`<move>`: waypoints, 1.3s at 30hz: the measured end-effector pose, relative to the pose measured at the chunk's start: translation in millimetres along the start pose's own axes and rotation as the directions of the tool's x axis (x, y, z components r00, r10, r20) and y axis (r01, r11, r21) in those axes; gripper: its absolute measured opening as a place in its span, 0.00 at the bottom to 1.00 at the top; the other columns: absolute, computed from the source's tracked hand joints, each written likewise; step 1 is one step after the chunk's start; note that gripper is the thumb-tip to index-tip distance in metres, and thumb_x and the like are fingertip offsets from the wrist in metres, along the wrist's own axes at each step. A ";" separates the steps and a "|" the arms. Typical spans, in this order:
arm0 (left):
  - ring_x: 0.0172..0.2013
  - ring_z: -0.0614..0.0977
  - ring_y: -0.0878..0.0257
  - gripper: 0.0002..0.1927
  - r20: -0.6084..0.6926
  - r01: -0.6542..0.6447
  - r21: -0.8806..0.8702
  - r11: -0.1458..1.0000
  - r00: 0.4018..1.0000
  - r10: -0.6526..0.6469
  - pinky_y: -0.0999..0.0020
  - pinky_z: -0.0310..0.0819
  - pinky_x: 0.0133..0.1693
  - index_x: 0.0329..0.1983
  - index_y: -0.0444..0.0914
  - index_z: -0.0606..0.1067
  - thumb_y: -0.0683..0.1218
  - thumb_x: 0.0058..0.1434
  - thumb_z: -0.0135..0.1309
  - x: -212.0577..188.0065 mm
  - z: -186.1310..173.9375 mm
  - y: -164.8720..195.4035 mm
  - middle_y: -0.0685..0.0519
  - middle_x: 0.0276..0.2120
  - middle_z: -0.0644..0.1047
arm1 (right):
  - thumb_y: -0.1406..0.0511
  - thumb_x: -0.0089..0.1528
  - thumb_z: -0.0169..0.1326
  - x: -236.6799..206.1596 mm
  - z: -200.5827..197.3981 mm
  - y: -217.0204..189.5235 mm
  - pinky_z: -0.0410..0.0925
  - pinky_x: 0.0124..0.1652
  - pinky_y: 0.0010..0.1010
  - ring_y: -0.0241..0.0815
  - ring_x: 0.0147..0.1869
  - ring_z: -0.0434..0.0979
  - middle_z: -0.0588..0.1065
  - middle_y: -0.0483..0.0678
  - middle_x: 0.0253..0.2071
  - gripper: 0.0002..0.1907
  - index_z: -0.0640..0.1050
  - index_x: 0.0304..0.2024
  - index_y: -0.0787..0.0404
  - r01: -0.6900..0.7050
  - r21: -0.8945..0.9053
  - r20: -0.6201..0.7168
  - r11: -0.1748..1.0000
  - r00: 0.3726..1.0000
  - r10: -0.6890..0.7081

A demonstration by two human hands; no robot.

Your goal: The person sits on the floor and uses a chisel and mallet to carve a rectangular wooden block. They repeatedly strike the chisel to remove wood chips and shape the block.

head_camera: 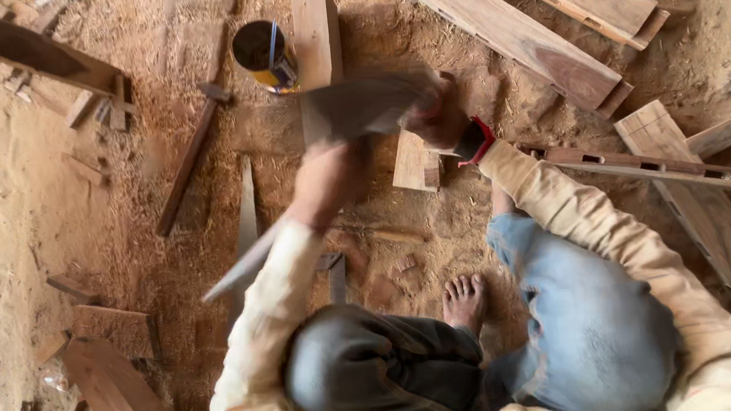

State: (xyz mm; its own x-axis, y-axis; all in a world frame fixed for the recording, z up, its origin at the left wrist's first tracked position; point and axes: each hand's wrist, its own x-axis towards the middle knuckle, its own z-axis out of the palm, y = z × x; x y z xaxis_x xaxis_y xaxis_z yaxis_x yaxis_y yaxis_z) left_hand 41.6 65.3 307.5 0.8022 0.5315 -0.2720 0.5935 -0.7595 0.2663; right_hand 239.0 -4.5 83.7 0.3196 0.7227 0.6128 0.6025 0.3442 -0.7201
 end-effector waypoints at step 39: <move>0.28 0.82 0.48 0.12 -0.468 -0.309 0.024 0.951 0.837 0.284 0.56 0.76 0.30 0.48 0.49 0.73 0.53 0.64 0.60 3.9 51.2 -5.2 0.46 0.29 0.81 | 0.64 0.58 0.66 -36.0 -12.2 21.5 0.69 0.45 0.39 0.45 0.40 0.76 0.76 0.46 0.31 0.09 0.78 0.31 0.60 -0.351 0.045 0.351 0.935 0.882 0.315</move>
State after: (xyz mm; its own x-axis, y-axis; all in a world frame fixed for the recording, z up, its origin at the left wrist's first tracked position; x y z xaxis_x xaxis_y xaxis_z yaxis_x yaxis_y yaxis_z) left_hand 38.3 52.1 257.7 0.8702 0.4048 0.2809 0.3148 -0.8953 0.3151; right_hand 249.4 -30.4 50.2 0.2147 0.9560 0.1999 0.4186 0.0948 -0.9032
